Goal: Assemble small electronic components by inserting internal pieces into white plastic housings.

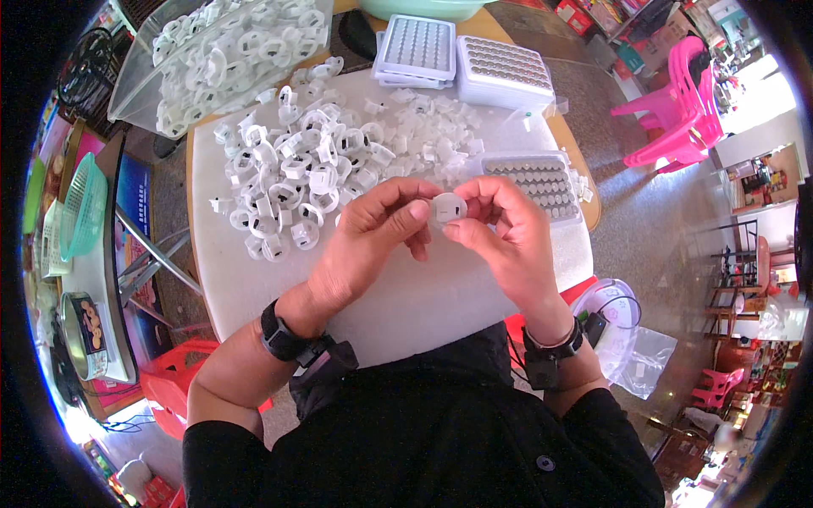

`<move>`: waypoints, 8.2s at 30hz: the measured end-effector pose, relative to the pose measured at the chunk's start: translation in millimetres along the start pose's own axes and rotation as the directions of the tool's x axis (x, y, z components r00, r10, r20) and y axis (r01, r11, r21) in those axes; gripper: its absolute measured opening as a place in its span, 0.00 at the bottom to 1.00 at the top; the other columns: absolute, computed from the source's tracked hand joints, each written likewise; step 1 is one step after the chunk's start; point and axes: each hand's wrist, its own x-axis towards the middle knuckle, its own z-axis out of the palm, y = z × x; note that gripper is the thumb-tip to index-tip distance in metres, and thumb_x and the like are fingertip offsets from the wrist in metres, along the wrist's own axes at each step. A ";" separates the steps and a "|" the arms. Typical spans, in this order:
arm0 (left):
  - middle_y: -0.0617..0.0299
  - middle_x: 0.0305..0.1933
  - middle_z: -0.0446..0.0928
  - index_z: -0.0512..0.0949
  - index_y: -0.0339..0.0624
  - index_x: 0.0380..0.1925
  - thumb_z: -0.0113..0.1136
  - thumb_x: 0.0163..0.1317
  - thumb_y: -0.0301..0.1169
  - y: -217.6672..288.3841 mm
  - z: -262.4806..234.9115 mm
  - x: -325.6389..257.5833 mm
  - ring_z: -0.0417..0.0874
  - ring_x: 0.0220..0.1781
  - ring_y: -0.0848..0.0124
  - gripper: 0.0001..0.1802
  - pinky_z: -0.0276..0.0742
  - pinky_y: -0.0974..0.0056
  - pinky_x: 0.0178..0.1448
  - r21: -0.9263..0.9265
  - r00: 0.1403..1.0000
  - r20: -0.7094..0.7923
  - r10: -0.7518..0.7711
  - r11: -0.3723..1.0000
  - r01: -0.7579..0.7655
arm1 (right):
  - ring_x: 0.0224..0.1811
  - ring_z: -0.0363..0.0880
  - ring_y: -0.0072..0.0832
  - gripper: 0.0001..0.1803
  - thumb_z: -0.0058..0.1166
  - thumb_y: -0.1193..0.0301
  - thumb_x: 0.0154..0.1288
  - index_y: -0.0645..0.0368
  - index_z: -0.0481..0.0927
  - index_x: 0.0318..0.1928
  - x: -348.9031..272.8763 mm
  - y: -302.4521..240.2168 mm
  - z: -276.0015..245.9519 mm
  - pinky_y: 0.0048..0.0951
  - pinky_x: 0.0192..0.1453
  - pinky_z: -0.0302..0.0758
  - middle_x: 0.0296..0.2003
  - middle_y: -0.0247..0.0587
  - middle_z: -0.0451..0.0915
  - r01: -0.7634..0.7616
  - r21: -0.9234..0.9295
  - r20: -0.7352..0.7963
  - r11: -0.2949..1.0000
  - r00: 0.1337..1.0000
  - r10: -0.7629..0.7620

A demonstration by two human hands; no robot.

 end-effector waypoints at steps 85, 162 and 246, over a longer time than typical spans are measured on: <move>0.65 0.31 0.67 0.69 0.36 0.44 0.49 0.57 0.22 -9.1 0.8 7.4 0.66 0.33 0.77 0.13 0.65 0.70 0.38 0.605 0.953 -0.199 0.228 0.794 -0.064 | 0.36 0.77 0.56 0.14 0.40 0.79 0.64 0.59 0.69 0.50 12.0 35.0 44.5 0.42 0.38 0.72 0.35 0.59 0.77 0.090 -0.252 -0.075 0.964 0.991 -0.112; 0.67 0.28 0.68 0.68 0.38 0.42 0.52 0.58 0.22 -15.6 -5.1 7.4 0.68 0.29 0.78 0.12 0.66 0.71 0.32 0.544 0.931 -0.101 0.350 0.803 -0.242 | 0.29 0.70 0.16 0.11 0.43 0.81 0.65 0.64 0.71 0.48 4.8 42.7 45.5 0.20 0.33 0.70 0.30 0.35 0.75 0.074 0.002 -0.136 0.997 0.988 -0.073; 0.57 0.40 0.77 0.71 0.32 0.53 0.44 0.72 0.37 14.6 -14.1 0.5 0.79 0.36 0.71 0.19 0.78 0.67 0.40 -0.182 0.927 0.355 -0.119 0.964 0.194 | 0.31 0.77 0.22 0.08 0.50 0.80 0.64 0.65 0.78 0.43 -13.2 -21.2 23.2 0.24 0.35 0.74 0.32 0.40 0.78 0.208 -0.123 -0.051 0.970 0.975 -0.215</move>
